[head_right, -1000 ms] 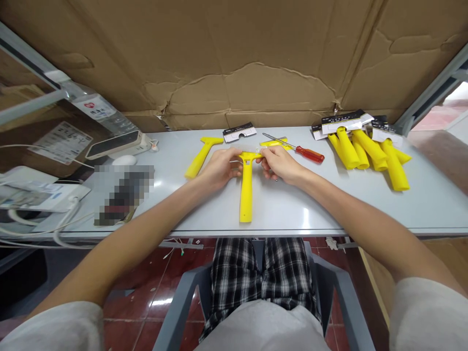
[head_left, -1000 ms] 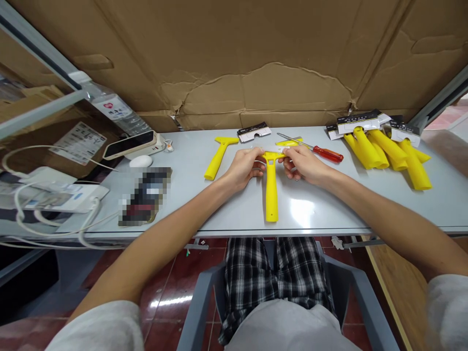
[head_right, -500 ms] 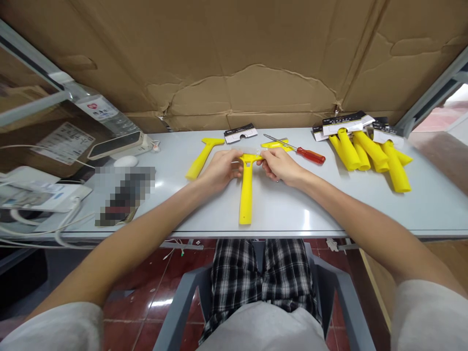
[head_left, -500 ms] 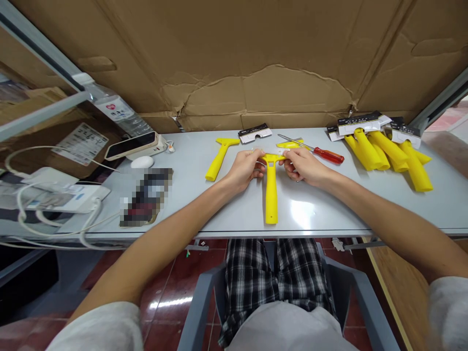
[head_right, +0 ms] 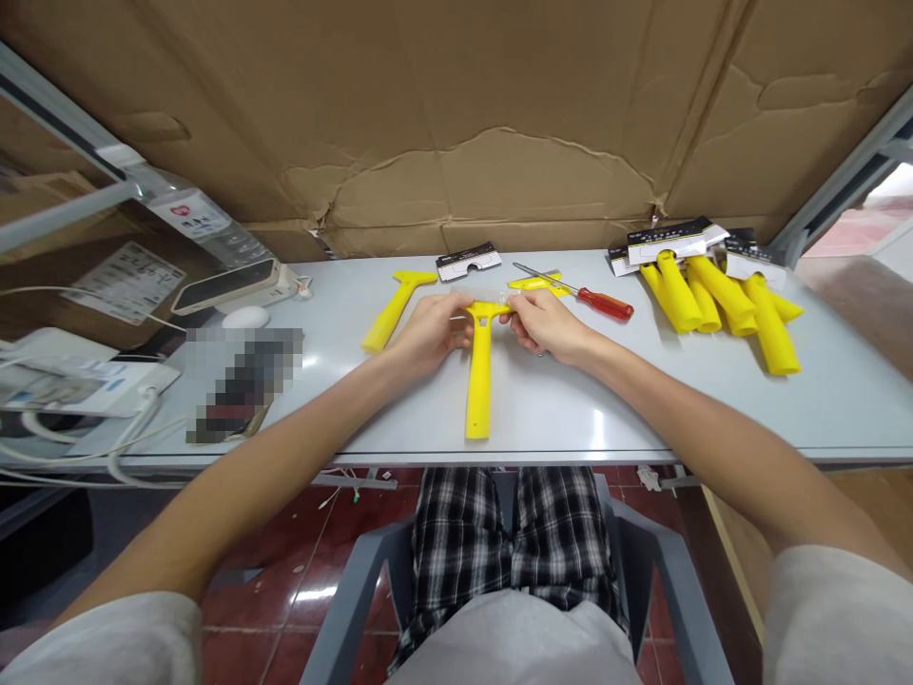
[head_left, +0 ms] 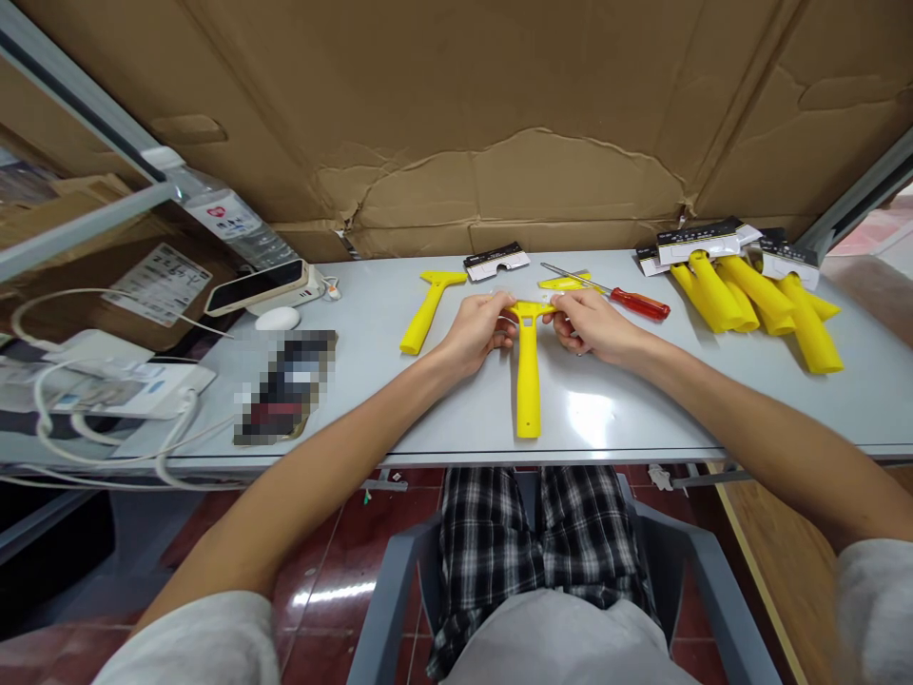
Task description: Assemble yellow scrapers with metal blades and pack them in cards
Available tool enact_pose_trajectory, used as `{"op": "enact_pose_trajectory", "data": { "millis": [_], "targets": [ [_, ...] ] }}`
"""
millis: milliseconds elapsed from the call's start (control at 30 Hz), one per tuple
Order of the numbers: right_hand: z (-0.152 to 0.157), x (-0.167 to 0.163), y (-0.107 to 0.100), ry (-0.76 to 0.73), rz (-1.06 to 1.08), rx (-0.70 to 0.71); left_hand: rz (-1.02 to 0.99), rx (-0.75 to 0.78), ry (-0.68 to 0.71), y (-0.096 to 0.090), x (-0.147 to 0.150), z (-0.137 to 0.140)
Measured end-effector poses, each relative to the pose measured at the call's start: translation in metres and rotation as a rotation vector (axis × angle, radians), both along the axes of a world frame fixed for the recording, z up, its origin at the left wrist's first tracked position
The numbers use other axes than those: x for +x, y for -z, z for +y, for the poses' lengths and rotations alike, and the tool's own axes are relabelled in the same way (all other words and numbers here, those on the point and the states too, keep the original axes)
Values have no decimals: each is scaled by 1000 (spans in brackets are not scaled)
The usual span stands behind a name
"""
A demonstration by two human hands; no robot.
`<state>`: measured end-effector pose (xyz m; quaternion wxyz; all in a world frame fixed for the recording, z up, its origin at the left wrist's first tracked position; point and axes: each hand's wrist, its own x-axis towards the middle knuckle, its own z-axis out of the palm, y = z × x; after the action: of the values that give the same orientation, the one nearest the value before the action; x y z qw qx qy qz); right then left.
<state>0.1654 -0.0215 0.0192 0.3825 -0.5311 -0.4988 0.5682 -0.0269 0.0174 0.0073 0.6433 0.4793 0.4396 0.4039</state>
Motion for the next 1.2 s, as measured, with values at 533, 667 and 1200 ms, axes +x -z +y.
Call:
{"op": "enact_pose_trajectory", "data": {
  "millis": [533,667,1200],
  "targets": [
    [4,3,4,1,34,9,-58,-48,-41,-2,1,1],
    [3,2,2,2,22,6,-55,-50,-42,-1,1,1],
    [-1,-1,-4,4,13,-23,-49,-40,-29,0,0,1]
  ]
}}
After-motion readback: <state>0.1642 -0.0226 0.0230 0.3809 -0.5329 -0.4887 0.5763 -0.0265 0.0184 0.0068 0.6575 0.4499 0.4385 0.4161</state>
